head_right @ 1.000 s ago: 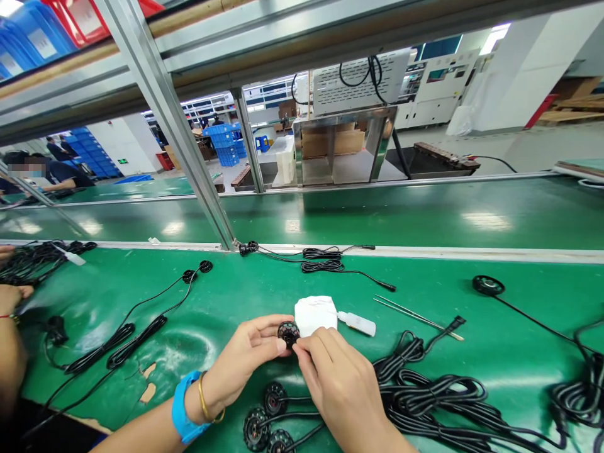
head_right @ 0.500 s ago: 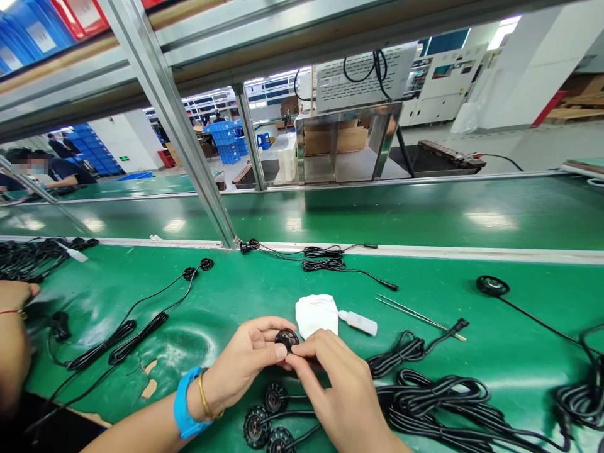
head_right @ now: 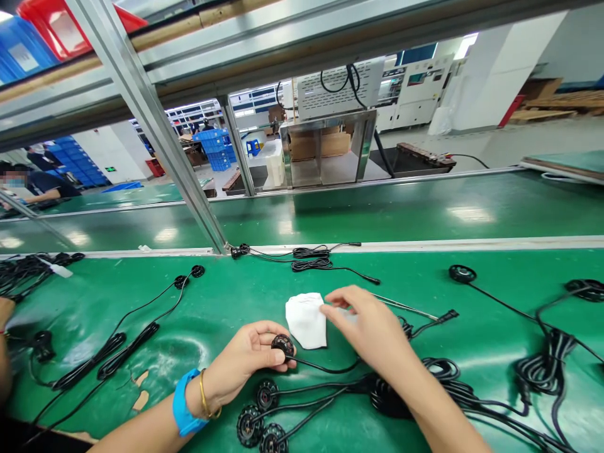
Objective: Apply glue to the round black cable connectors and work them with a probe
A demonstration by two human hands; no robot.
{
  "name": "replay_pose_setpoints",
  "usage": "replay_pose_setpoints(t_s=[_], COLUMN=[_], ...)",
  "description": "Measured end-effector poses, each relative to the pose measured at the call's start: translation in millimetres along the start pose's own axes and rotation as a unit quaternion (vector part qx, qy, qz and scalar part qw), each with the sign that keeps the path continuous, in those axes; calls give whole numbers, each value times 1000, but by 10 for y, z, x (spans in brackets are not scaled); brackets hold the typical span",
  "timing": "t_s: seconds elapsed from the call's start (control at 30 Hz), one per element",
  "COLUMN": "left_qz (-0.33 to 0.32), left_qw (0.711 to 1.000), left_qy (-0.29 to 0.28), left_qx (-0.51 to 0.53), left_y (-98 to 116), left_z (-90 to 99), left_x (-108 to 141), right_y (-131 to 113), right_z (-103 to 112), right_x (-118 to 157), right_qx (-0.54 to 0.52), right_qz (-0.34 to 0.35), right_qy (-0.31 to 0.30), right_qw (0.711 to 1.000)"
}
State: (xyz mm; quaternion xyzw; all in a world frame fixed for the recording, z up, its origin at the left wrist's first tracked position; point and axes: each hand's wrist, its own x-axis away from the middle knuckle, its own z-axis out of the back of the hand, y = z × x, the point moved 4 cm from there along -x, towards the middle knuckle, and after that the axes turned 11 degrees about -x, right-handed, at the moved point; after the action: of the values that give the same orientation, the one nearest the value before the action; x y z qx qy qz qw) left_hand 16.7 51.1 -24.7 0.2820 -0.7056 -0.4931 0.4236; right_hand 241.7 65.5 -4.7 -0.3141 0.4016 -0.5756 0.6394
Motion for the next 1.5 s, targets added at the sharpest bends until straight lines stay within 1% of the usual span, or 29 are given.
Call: replay_pose_setpoints(t_s=[0.03, 0.1, 0.17, 0.2, 0.27, 0.3, 0.37, 0.43, 0.5, 0.57, 0.7, 0.87, 0.97, 1.13, 1.23, 1.37, 1.5], left_qz=[3, 6, 10, 12, 14, 14, 11, 10, 7, 6, 8, 16, 15, 9, 2, -21, -54], left_qw=[1000, 1000, 1000, 1000, 1000, 1000, 1000, 1000, 999, 999, 999, 998, 998, 995, 994, 992, 989], left_qy=[-2, -8, -14, -16, -17, -14, -1, 19, 32, 36, 36, 41, 52, 78, 92, 104, 114], left_qx=[-2, -2, -2, -2, -1, 0, 5, 14, 24, 29, 30, 35, 38, 55, 61, 71, 75], left_y=[-5, -16, -27, -31, -33, -31, -23, -16, -12, -13, -14, -10, -2, 15, 18, -8, -28], left_z=[-9, -20, -23, -22, -18, -14, 0, 20, 35, 41, 45, 42, 38, 45, 54, 55, 51], left_x=[-1, -9, -19, -22, -25, -25, -22, -19, -18, -20, -29, -24, -15, -16, -22, -30, -36], right_y=[110, 291, 383, 393, 365, 339, 291, 267, 255, 244, 218, 165, 149, 74, 42, 43, -15], right_z=[85, 161, 169, 168, 170, 174, 194, 213, 202, 164, 97, 82, 75, 85, 104, 126, 137], right_x=[-55, -128, -150, -149, -139, -135, -134, -132, -123, -113, -86, -48, -30, -12, -1, 6, 27], right_qx=[51, 102, 103, 99, 71, 41, -39, -112, -144, -152, -141, -105, -85, -73, -75, -100, -109], right_qz=[-2, -9, -17, -20, -29, -37, -63, -97, -122, -132, -140, -122, -122, -112, -108, -102, -66], right_qy=[12, -22, -67, -79, -81, -75, -35, 27, 72, 86, 82, 80, 79, 96, 96, 74, 49], right_qw=[999, 995, 992, 992, 994, 996, 997, 989, 979, 976, 977, 984, 986, 986, 987, 987, 991])
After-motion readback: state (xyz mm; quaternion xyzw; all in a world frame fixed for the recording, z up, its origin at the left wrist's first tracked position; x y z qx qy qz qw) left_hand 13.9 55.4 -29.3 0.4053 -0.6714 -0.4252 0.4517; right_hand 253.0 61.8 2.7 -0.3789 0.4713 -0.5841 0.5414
